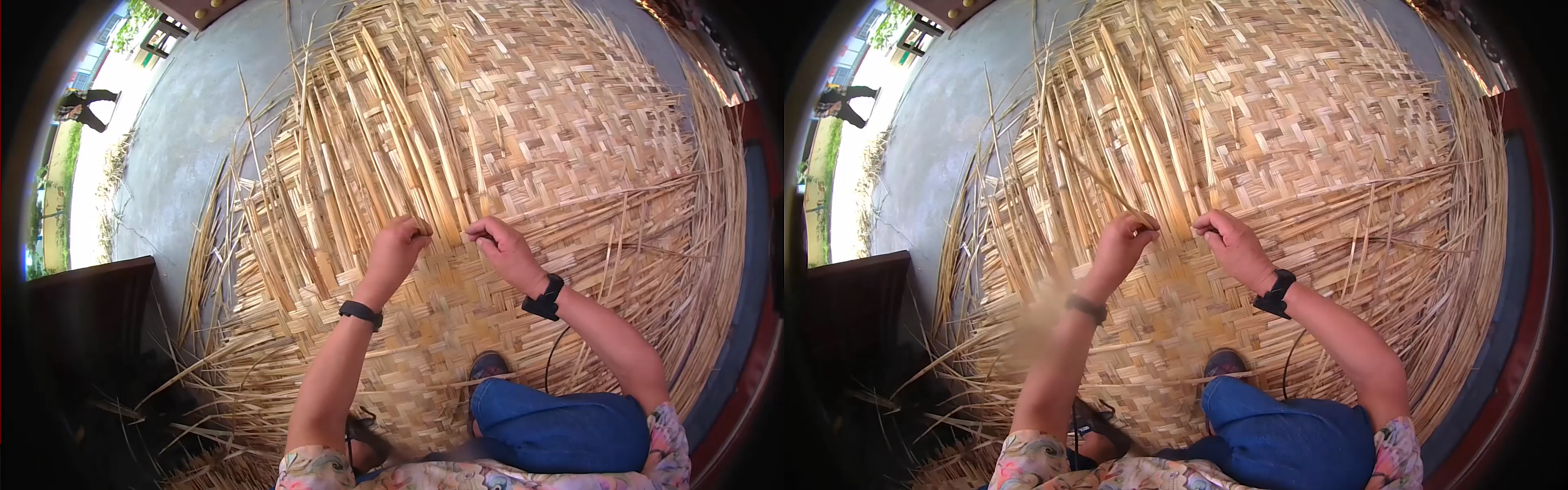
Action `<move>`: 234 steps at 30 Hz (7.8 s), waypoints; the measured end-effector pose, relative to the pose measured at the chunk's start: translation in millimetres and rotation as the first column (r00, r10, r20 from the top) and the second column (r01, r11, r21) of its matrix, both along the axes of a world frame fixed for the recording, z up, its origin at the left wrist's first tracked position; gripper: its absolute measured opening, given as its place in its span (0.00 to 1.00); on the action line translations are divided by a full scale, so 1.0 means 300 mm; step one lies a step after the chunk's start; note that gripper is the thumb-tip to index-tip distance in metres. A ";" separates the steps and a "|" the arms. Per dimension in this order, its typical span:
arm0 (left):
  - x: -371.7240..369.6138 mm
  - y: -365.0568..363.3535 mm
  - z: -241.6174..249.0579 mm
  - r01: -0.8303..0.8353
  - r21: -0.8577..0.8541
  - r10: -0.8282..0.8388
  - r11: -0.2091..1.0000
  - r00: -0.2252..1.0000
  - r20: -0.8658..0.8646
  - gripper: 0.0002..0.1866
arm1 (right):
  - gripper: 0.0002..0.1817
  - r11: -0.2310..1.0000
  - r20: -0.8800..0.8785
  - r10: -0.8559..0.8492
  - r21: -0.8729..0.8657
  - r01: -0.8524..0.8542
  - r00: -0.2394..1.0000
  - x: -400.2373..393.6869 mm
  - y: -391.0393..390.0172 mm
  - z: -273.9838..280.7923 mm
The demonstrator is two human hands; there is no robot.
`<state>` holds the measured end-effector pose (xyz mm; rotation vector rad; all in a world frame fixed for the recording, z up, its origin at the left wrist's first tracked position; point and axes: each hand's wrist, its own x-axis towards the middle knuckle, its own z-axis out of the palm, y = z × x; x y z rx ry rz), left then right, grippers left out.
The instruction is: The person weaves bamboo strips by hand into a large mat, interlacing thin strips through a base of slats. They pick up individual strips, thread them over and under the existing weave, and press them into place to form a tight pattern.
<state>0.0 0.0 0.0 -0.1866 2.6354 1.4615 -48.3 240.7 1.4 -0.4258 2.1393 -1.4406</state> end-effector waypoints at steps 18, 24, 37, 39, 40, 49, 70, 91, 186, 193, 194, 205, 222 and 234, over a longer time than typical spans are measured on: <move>0.450 -0.266 0.019 -0.497 -0.473 0.536 0.728 0.842 -0.059 0.20 | 0.37 0.498 -0.095 0.780 0.692 -0.522 0.618 0.100 -0.217 -0.035; 0.295 -0.359 -0.045 -0.406 -0.318 0.485 0.857 0.844 0.230 0.16 | 0.37 0.619 -0.206 0.726 0.611 -0.493 0.657 0.146 -0.167 -0.006; 0.272 -0.492 -0.014 -0.468 0.364 0.328 0.805 0.863 0.383 0.12 | 0.18 0.723 -0.175 0.665 0.394 -0.567 0.726 0.362 -0.006 0.076; 0.240 -0.440 -0.079 -0.386 0.244 0.303 0.889 0.898 0.318 0.13 | 0.15 0.688 -0.206 0.711 0.406 -0.602 0.673 0.394 0.007 0.067; 0.224 -0.433 -0.106 -0.308 0.123 0.277 0.944 0.936 0.219 0.19 | 0.14 0.653 -0.191 0.742 0.421 -0.629 0.643 0.402 0.012 0.068; 0.227 -0.406 -0.118 -0.321 0.225 0.251 0.920 0.923 0.292 0.24 | 0.12 0.516 -0.009 0.802 0.516 -0.684 0.597 0.440 0.092 0.042; 0.251 -0.400 -0.100 -0.393 0.349 0.298 0.851 0.907 0.296 0.23 | 0.18 0.741 -0.246 -0.653 -0.010 0.671 0.717 0.007 0.698 0.299; 0.409 -0.660 -0.075 -0.245 -0.487 0.311 0.838 0.949 0.058 0.16 | 0.15 0.820 0.030 -0.565 0.131 0.557 0.824 0.183 0.582 0.130; 0.555 0.082 0.212 -0.440 0.873 0.659 -0.212 0.595 0.460 0.21 | 0.24 0.911 0.479 -0.345 -0.038 0.411 0.807 0.340 0.343 0.515; 0.802 0.181 0.122 0.031 -0.112 -0.021 0.993 0.996 0.086 0.37 | 0.15 0.758 0.191 0.431 0.454 -0.469 0.882 0.779 0.613 0.129; 0.821 0.180 0.216 0.185 -0.397 -0.193 0.899 0.981 0.021 0.37 | 0.15 0.740 0.192 0.430 0.485 -0.466 0.882 0.796 0.624 0.135; 0.803 0.139 0.006 0.345 -0.536 -0.382 0.770 0.923 0.045 0.08 | 0.14 0.715 0.120 0.381 0.590 -0.374 0.917 0.784 0.694 0.089; 0.679 0.095 0.014 0.334 -0.328 -0.321 0.883 0.942 0.097 0.10 | 0.15 0.878 -0.057 0.004 0.477 0.023 0.998 0.984 0.767 0.248; 0.373 0.148 -0.119 0.682 -0.160 -0.495 0.713 0.652 0.574 0.19 | 0.13 -0.166 -0.518 -0.818 0.629 0.759 0.251 1.674 1.556 0.134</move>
